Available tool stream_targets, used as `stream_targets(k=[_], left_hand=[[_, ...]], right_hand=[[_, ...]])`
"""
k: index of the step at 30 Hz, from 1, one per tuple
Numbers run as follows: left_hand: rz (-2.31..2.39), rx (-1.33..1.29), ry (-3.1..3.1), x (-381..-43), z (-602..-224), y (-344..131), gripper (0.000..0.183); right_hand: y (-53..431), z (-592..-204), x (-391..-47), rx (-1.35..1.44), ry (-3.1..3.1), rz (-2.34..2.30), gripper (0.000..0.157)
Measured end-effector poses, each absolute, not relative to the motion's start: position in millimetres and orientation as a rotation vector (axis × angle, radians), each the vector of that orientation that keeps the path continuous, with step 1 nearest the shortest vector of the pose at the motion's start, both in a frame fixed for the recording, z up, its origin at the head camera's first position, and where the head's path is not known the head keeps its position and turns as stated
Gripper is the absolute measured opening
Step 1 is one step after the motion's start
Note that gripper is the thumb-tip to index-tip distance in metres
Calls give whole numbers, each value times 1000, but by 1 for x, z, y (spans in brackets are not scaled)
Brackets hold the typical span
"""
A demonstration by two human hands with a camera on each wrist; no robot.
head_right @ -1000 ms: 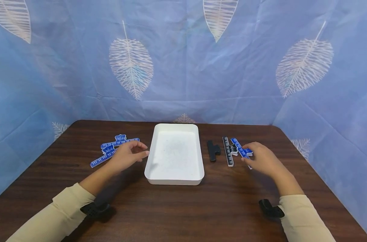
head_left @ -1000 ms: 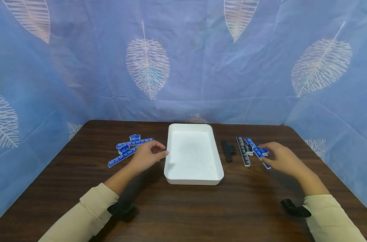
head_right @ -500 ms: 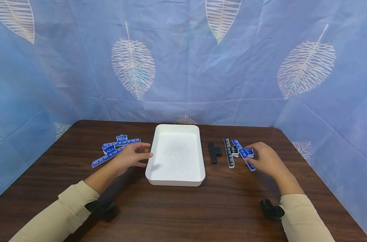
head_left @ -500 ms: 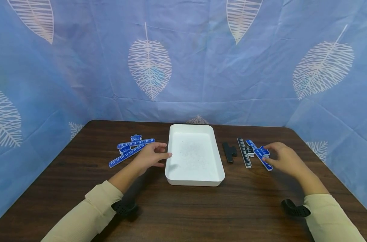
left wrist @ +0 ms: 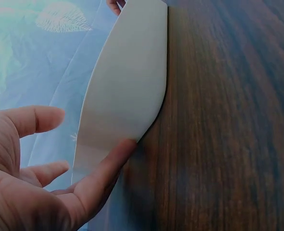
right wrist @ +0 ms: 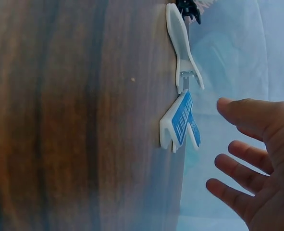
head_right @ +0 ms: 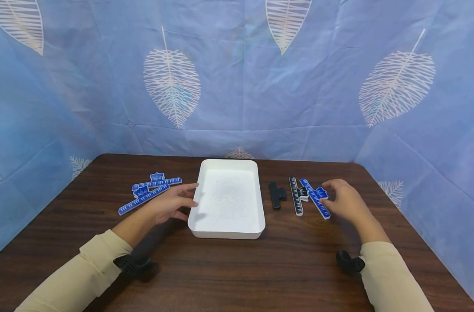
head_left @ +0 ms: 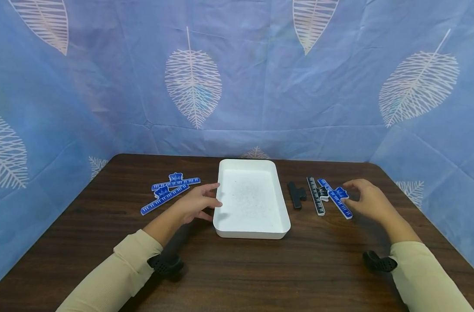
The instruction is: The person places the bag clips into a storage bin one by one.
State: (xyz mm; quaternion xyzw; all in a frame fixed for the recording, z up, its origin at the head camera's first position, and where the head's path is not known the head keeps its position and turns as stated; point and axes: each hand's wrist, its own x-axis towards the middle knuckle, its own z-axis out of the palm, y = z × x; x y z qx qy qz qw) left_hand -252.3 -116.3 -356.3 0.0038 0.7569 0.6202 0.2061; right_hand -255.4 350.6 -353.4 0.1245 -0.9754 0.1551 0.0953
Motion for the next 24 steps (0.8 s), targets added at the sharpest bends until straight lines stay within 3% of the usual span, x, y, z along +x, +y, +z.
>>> stream_targets(k=[10, 24], left_hand=[[1780, 31, 2062, -251, -361, -121, 83], [1776, 70, 2021, -253, -359, -121, 83]], right_hand=[[346, -358, -265, 424, -2965, 424, 63], [345, -357, -273, 365, -3026, 420, 70]])
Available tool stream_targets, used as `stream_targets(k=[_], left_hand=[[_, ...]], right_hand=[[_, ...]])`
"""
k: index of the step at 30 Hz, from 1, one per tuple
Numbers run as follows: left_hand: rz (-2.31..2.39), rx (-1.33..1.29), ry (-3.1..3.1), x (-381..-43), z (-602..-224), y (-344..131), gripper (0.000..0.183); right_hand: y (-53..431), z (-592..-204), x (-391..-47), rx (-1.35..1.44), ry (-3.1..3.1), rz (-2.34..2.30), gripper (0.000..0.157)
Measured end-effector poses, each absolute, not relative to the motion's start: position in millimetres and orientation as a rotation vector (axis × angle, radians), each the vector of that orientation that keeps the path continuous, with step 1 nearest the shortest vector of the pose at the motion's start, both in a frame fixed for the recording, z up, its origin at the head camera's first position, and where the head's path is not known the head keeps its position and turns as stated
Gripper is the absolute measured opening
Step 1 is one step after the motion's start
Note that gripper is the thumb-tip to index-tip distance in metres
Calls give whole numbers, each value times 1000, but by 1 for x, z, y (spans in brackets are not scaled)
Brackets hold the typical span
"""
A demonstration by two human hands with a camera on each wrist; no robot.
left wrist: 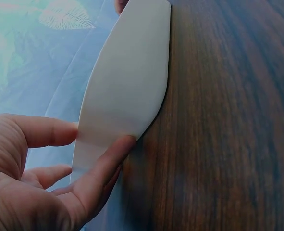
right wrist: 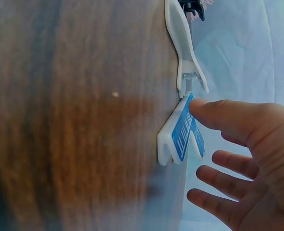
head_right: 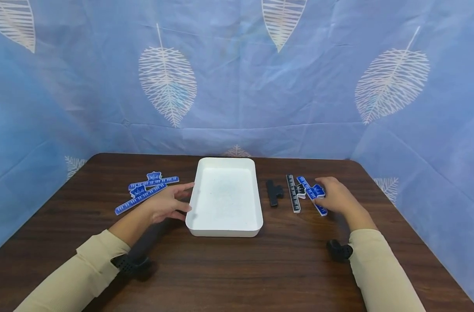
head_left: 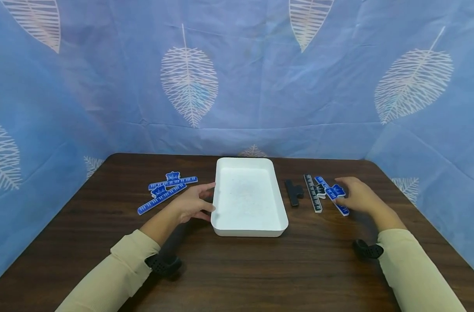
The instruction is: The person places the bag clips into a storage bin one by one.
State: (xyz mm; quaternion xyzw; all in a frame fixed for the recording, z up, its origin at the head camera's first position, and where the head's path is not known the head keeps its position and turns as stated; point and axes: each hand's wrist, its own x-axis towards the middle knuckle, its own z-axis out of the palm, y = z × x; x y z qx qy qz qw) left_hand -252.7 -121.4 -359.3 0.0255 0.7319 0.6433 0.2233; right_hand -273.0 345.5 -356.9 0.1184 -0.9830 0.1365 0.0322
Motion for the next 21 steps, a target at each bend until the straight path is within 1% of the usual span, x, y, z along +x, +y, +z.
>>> stream_targets(k=[14, 21], left_hand=[[1797, 32, 1994, -251, -356, -119, 81], [1804, 30, 1982, -251, -356, -119, 81]], right_hand=[[348, -361, -283, 356, -3069, 453, 74], [346, -362, -288, 382, -3096, 429, 70]])
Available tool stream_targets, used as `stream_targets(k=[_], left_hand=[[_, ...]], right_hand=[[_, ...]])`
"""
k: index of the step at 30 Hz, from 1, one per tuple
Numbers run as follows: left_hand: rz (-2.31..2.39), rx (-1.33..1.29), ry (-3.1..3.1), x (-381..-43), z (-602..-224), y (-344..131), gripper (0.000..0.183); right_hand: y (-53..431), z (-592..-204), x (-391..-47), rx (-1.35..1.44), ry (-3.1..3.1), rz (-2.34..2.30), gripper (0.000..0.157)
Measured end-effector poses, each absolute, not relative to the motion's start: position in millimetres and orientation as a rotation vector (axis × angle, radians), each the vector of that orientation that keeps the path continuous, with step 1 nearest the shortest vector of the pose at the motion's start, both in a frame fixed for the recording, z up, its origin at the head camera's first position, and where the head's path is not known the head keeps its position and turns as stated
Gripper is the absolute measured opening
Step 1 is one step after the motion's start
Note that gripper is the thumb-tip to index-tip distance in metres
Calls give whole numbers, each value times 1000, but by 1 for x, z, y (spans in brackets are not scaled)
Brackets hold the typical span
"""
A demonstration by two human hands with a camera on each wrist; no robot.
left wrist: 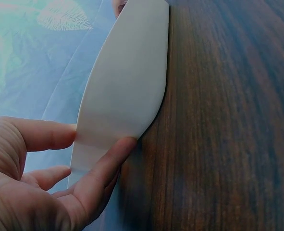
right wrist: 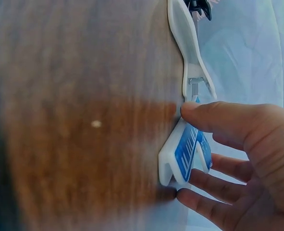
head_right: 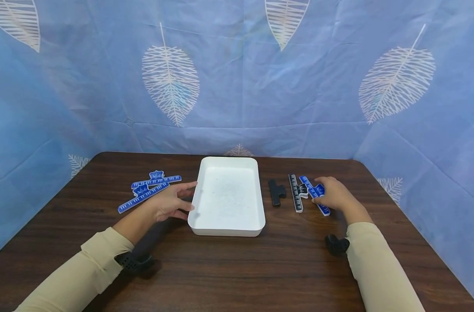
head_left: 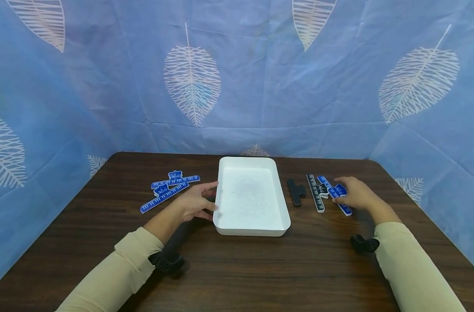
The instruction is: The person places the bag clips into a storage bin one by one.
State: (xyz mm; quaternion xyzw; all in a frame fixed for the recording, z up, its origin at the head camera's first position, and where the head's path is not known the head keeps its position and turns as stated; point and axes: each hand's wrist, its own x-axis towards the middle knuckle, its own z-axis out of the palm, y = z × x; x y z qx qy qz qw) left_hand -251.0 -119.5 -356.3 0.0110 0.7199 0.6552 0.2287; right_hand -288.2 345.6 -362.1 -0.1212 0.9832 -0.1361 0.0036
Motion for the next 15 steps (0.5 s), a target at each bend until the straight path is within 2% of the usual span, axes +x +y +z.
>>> stream_targets(k=[15], left_hand=[[1794, 4, 1986, -252, -357, -120, 82]], right_hand=[[340, -361, -296, -275, 3054, -408, 57]])
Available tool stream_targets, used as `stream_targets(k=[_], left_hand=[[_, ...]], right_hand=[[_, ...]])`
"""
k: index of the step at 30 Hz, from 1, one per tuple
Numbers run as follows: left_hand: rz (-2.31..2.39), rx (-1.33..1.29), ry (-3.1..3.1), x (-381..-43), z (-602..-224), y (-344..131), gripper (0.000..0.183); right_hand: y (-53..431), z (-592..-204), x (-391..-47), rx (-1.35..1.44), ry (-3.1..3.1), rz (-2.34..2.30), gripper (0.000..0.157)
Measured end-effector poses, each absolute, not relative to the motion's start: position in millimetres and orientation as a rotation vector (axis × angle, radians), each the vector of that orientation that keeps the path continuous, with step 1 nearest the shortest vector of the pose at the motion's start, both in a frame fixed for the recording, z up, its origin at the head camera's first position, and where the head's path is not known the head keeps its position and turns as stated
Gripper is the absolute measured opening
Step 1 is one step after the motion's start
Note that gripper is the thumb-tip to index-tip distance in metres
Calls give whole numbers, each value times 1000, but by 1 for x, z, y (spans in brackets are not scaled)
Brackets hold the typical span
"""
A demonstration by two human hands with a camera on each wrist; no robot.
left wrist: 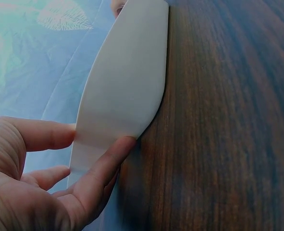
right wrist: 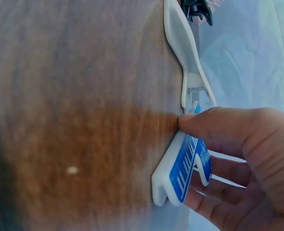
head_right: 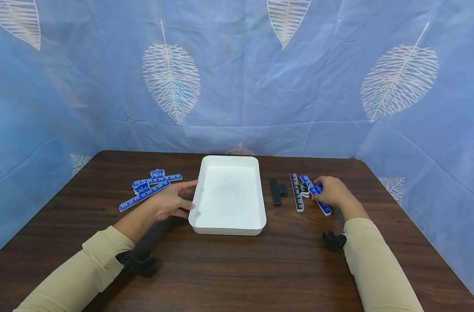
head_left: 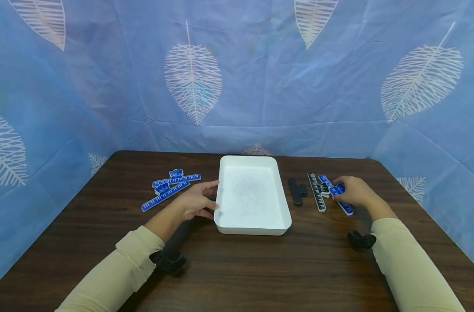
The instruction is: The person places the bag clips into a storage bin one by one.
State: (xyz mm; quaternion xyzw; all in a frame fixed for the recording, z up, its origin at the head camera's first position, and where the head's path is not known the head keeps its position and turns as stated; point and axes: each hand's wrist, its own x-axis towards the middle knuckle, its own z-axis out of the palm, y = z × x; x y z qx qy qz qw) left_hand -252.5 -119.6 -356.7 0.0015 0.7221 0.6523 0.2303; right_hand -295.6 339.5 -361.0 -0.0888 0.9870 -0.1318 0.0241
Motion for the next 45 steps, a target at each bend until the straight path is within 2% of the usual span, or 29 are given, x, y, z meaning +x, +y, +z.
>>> stream_targets(k=[23, 45], left_hand=[[1818, 19, 1974, -254, -357, -120, 84], [1835, 13, 1959, -253, -358, -121, 83]], right_hand=[[342, -348, -291, -299, 3070, -334, 47], [338, -333, -283, -377, 3109, -341, 48]])
